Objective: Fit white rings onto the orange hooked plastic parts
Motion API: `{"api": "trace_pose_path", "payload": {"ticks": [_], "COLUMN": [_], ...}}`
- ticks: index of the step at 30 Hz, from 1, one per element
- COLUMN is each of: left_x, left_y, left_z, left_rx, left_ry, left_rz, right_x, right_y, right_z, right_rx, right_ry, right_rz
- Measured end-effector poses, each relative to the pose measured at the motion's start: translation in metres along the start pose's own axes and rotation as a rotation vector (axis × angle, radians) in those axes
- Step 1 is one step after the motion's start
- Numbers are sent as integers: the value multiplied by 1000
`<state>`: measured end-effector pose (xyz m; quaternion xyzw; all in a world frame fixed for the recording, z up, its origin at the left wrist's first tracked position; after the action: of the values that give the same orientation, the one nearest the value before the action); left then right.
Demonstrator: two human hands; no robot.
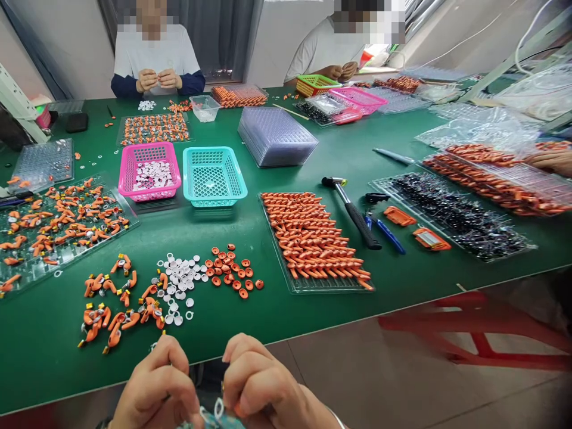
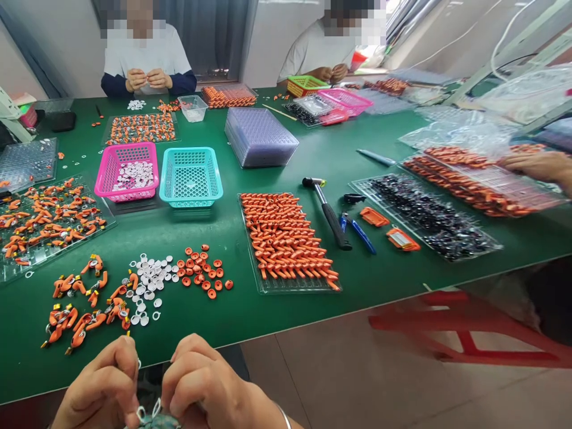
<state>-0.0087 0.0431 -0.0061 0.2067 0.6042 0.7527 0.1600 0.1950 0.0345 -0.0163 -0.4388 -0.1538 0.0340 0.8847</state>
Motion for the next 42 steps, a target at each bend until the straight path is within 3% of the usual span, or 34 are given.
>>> {"api": "trace_pose_path", "payload": {"ticks": [2, 7, 9, 13, 18, 25, 28, 32, 37, 42], "left_x": [8, 28, 33, 33, 23, 21, 14, -4, -18, -17], "left_y": [3, 5, 1, -11, -26, -28, -21, -10, -15, -20], "left_z": [-3, -8, -4, 19, 51, 58, 52, 38, 22, 20], "left_rx": [25, 113, 98, -97, -124, -155, -224, -272, -273, -312], "left_ry": [-11, -241, -181, 81, 86, 94, 92, 127, 209, 203], "left_rz": [34, 321, 461, 792, 1031, 1079, 971, 691, 628, 612], "right_x": [2, 6, 6, 4, 4, 3, 1, -2, -6, -8], "right_y": [3, 16, 20, 21, 19, 20, 21, 21, 19, 16], "right_z": [-4, -16, -17, -15, -11, -12, -11, -11, -8, -4], "right_rx": [-29, -114, -144, -209, -226, -140, -117, -195, -367, -320], "right_ry": [47, 197, 228, 238, 280, 284, 274, 268, 270, 274], "right_rz": [-2, 95, 129, 119, 72, 16, 0, 18, 26, -3]}}
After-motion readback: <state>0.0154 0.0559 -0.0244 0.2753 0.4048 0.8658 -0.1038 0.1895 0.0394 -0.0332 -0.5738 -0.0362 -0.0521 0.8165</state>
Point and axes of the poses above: each hand's wrist, its own z-axis towards the middle knuckle, its own x-axis out of the back of the hand, y = z × x, the point moved 1 cm from there along z, towards the middle knuckle, and after that the axes turned 7 degrees about -z, right-handed, at the moved point
